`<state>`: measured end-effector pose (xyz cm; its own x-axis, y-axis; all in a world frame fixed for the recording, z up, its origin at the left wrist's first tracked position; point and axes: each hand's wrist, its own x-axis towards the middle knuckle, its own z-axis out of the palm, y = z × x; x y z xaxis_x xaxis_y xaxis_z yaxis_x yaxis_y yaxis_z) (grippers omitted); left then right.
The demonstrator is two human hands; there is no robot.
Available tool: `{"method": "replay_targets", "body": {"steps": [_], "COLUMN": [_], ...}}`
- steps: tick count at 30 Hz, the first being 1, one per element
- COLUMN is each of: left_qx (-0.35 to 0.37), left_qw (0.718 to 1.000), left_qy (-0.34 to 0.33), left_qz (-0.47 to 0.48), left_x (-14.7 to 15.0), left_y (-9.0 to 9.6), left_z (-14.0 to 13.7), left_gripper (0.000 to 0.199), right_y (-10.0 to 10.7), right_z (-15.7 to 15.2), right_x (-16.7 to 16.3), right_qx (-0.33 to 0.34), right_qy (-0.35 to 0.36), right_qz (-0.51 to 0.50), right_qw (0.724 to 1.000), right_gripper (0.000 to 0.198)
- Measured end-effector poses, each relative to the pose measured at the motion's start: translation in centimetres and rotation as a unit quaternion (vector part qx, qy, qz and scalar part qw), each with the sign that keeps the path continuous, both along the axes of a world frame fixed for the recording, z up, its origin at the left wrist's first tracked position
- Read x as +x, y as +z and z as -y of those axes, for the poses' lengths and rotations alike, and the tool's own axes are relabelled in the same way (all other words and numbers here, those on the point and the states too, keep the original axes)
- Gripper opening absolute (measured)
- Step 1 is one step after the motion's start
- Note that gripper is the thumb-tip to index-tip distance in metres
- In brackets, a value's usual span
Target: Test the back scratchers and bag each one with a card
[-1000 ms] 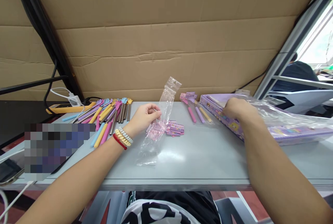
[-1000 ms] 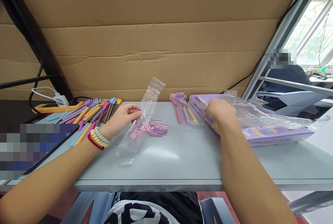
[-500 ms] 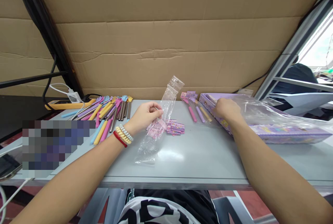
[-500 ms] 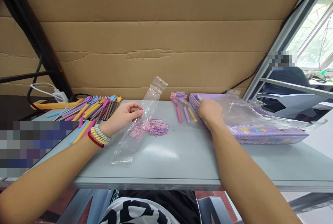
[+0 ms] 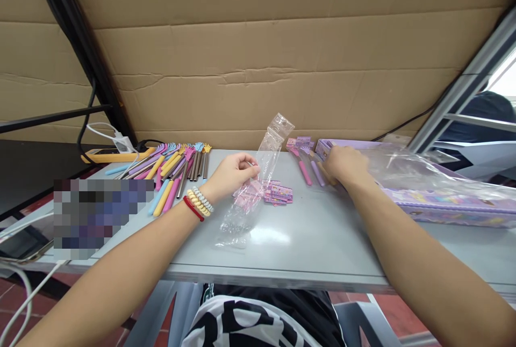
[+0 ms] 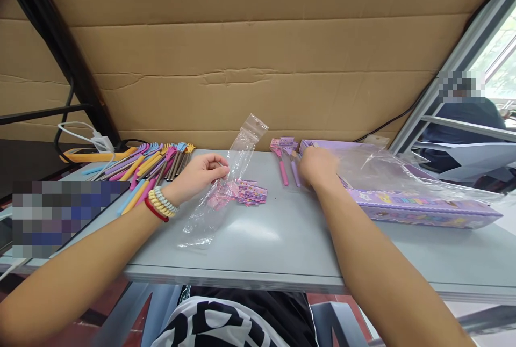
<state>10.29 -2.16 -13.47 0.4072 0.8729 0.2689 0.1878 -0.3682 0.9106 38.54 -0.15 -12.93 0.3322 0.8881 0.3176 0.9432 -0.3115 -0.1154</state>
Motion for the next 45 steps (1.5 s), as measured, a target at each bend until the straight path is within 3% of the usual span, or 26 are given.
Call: {"method": "replay_targets", "body": {"steps": [3,6,8,10,14,16,19,21,23,25,29,33,36,40,45], "left_qx": [0.001,0.002,0.002,-0.002,-0.022,-0.03,-0.017,0.051,0.155,0.219,0.159,0.041,-0.021,-0.035,-0.024], "left_qw": [1.0,1.0,0.999,0.998,0.998,0.999,0.999,0.991,0.957,0.902,0.811,0.754,0.743,0.753,0.759], "left_qy": [0.0,-0.002,-0.006,-0.015,-0.027,-0.025,-0.021,0.01,0.074,0.152,0.278,0.33,0.318,0.307,0.325], "left_qz": [0.003,0.015,0.034,0.053,0.048,0.024,-0.04,-0.124,-0.233,-0.339,-0.489,-0.566,-0.589,-0.581,-0.563], "left_x": [0.0,0.1,0.1,0.2,0.4,0.5,0.5,0.1,-0.8,-2.3,-6.8,-10.6,-11.8,-11.9,-11.7], "left_y": [0.0,-0.1,-0.3,-0.6,-1.0,-1.0,-1.1,-0.9,-0.5,0.1,1.3,1.5,1.2,0.8,1.1], "left_z": [0.0,-0.1,-0.2,-0.2,-0.1,0.0,0.0,-0.3,-0.9,-1.9,-4.4,-6.5,-7.3,-7.7,-7.5], "left_gripper": [0.011,0.012,0.015,0.02,0.03,0.032,0.031,0.032,0.03,0.027,0.03,0.037,0.045,0.044,0.041], "right_y": [0.5,0.3,-0.3,-1.1,-2.2,-2.1,-1.6,-1.4,-1.3,-1.4,-1.3,-1.1,-1.2,-1.2,-1.0], "right_z": [0.9,2.6,3.7,4.4,4.6,4.3,3.8,3.6,3.2,2.9,2.7,2.9,3.0,3.2,3.6], "right_x": [-2.9,-6.3,-8.4,-10.0,-11.0,-10.5,-9.4,-8.7,-8.0,-7.4,-6.5,-6.5,-6.7,-6.9,-7.2], "right_qx": [-0.017,0.034,0.043,0.03,0.016,0.017,0.019,0.027,0.027,0.015,0.004,-0.005,-0.015,-0.032,-0.048], "right_qy": [0.032,0.208,0.335,0.396,0.394,0.386,0.374,0.364,0.357,0.35,0.329,0.333,0.31,0.313,0.327], "right_qz": [0.035,0.004,-0.124,-0.268,-0.473,-0.51,-0.498,-0.483,-0.481,-0.492,-0.501,-0.491,-0.486,-0.46,-0.474], "right_qw": [0.999,0.977,0.933,0.878,0.788,0.769,0.782,0.796,0.8,0.797,0.8,0.805,0.817,0.83,0.816], "right_gripper": [0.023,0.029,0.042,0.043,0.034,0.035,0.034,0.033,0.034,0.037,0.036,0.031,0.037,0.04,0.047]}}
